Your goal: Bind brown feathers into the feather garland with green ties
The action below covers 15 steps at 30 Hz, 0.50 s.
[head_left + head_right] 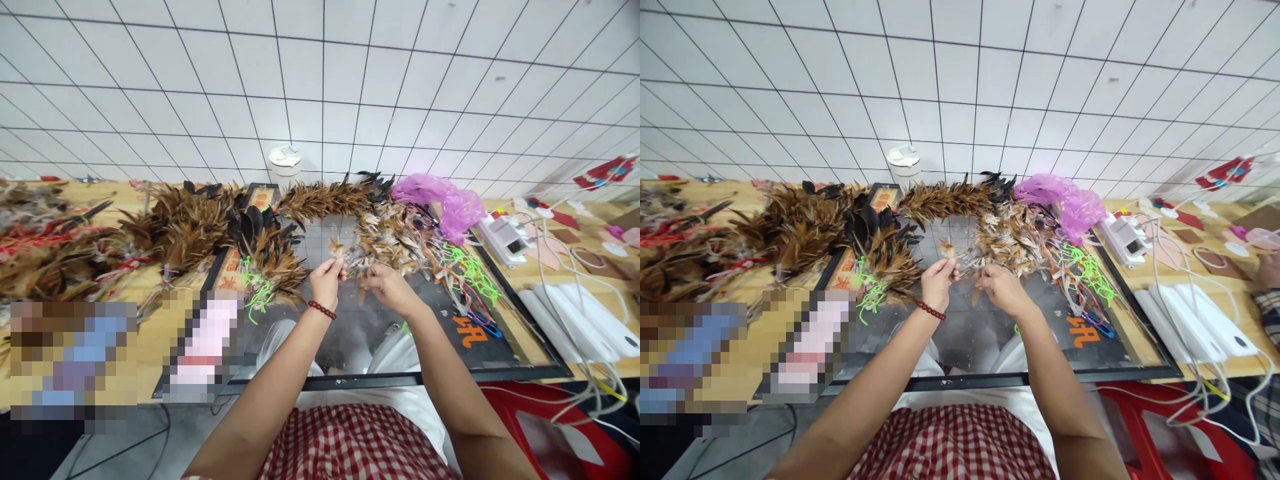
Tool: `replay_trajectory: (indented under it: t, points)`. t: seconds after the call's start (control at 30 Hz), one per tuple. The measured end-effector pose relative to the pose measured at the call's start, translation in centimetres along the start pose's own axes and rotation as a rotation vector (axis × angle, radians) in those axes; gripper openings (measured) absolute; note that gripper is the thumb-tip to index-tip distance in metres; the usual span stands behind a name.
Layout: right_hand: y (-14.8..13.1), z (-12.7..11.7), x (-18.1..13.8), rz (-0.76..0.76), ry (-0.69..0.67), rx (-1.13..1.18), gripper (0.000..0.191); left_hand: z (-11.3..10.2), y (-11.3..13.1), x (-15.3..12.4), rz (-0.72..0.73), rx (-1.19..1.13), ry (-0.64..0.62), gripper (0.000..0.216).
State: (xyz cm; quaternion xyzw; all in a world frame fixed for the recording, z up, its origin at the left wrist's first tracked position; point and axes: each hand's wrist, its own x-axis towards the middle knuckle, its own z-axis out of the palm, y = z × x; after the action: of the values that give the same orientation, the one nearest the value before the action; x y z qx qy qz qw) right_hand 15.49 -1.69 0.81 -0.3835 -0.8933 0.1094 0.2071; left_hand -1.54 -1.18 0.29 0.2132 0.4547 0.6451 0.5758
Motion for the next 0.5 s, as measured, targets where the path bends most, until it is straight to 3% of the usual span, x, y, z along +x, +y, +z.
replay_trajectory:
  t: [0.13,0.27,0.37,0.5]
  points:
    - [-0.7,0.0,0.4,0.106,0.211,0.113,0.02,0.0,0.1,0.0,-0.027,-0.008,-0.012,0.028]
    - [-0.9,0.0,0.8,0.396,0.458,0.584,0.016,0.0,0.2,-0.2,-0.047,0.014,-0.044,0.027]
    - [-0.8,0.2,1.1,0.664,0.453,1.036,0.026,0.1,0.3,-0.5,-0.057,0.05,-0.066,0.023]
    - [-0.7,0.7,1.3,0.788,0.412,1.331,0.034,0.1,0.8,-0.9,-0.182,0.015,-0.093,0.021]
